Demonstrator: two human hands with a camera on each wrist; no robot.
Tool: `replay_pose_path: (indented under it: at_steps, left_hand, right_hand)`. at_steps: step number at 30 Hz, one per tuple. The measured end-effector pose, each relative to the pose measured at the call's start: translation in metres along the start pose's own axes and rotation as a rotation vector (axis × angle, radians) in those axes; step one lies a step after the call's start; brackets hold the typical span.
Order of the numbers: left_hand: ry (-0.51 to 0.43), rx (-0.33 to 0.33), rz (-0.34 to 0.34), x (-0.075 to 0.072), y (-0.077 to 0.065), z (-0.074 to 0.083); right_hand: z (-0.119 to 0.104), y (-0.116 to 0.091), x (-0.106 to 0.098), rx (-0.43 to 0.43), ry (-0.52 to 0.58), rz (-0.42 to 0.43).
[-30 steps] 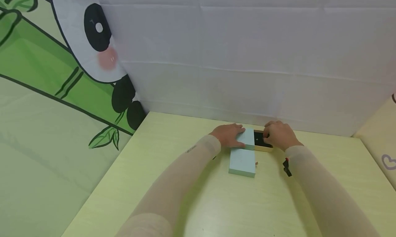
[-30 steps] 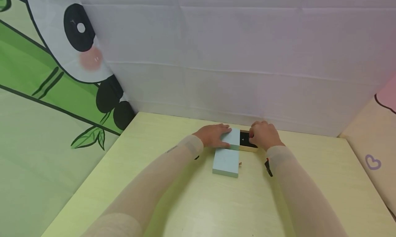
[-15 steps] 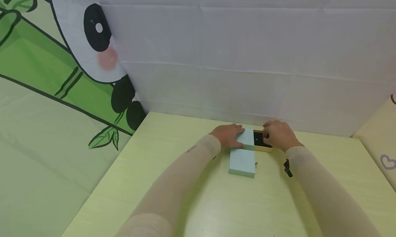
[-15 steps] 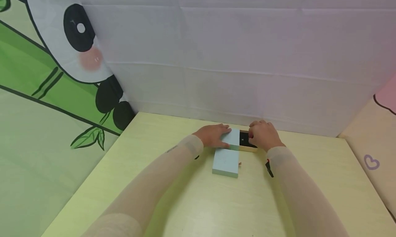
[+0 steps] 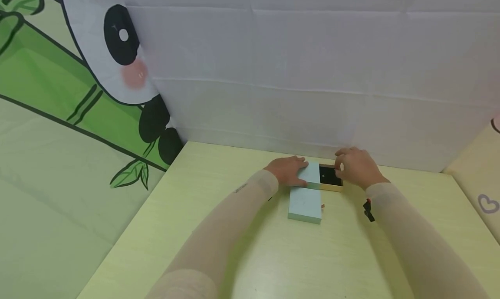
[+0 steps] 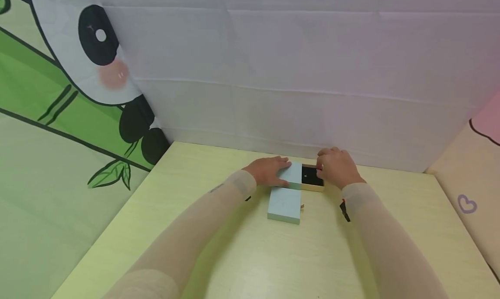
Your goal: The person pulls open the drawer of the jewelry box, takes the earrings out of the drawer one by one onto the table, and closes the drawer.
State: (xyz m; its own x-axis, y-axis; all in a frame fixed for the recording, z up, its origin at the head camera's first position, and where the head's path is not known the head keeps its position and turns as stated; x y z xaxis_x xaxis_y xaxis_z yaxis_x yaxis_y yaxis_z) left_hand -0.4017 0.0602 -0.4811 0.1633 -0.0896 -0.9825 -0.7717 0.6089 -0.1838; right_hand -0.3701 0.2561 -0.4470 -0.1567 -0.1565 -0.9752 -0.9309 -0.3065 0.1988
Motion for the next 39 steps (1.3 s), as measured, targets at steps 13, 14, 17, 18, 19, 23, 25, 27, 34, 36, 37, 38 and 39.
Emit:
replay_pose_path:
  at_steps: [13, 14, 17, 18, 19, 23, 25, 27, 34, 36, 37, 38, 39]
  left_hand:
    - [-0.02, -0.012, -0.013, -0.001, 0.009, -0.004]
    - [-0.018, -0.012, -0.012, -0.001, 0.009, -0.004]
    - [-0.019, -0.013, -0.008, -0.003, 0.01, -0.004]
    - [-0.018, -0.012, -0.006, -0.003, 0.01, -0.004]
    - [-0.017, -0.012, -0.003, -0.003, 0.01, -0.004]
    - [-0.017, -0.015, 0.0, -0.003, 0.013, -0.004]
    - [-0.017, -0.02, -0.003, -0.003, 0.015, -0.004]
    - [-0.018, -0.023, -0.006, -0.002, 0.018, -0.005]
    - [-0.031, -0.029, -0.009, -0.002, 0.024, -0.006]
    - [-0.033, -0.03, -0.011, -0.002, 0.025, -0.007]
    - [-0.034, -0.031, -0.012, -0.002, 0.025, -0.007]
    - [-0.032, -0.033, -0.013, -0.001, 0.026, -0.008]
    - [-0.03, -0.035, -0.015, -0.001, 0.027, -0.008]
  right_hand:
    - [0.041, -0.009, -0.004, 0.034, 0.0, -0.004]
    - [0.044, -0.01, -0.003, 0.038, 0.002, -0.011]
    - [0.05, -0.013, 0.0, 0.049, 0.004, -0.033]
    - [0.052, -0.014, 0.0, 0.052, 0.007, -0.04]
    - [0.054, -0.015, 0.001, 0.055, 0.01, -0.049]
    - [0.061, -0.018, 0.005, 0.062, 0.008, -0.076]
    - [0.064, -0.02, 0.007, 0.062, 0.0, -0.087]
    - [0.067, -0.021, 0.009, 0.059, -0.01, -0.094]
    - [0.078, -0.022, 0.016, 0.065, -0.003, -0.118]
    - [0.081, -0.021, 0.017, 0.067, -0.004, -0.122]
    - [0.082, -0.02, 0.018, 0.07, -0.002, -0.125]
    - [0.083, -0.02, 0.018, 0.073, 0.0, -0.129]
    - [0.085, -0.019, 0.019, 0.077, 0.0, -0.133]
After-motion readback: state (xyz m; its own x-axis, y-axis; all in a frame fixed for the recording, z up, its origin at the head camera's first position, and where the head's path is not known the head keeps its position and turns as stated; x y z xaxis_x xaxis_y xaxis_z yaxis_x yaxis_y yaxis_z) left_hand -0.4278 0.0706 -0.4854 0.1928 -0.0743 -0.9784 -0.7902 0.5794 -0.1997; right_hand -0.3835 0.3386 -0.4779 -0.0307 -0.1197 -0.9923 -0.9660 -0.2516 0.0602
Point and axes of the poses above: each hand's wrist, its own y-axis towards the middle knuckle, its own x-axis out of the palm, z = x × y, the point moved 8 cm from there along y, towards the middle knuckle, and after that the axes turned 3 degrees about z, right-handed, at the moved point
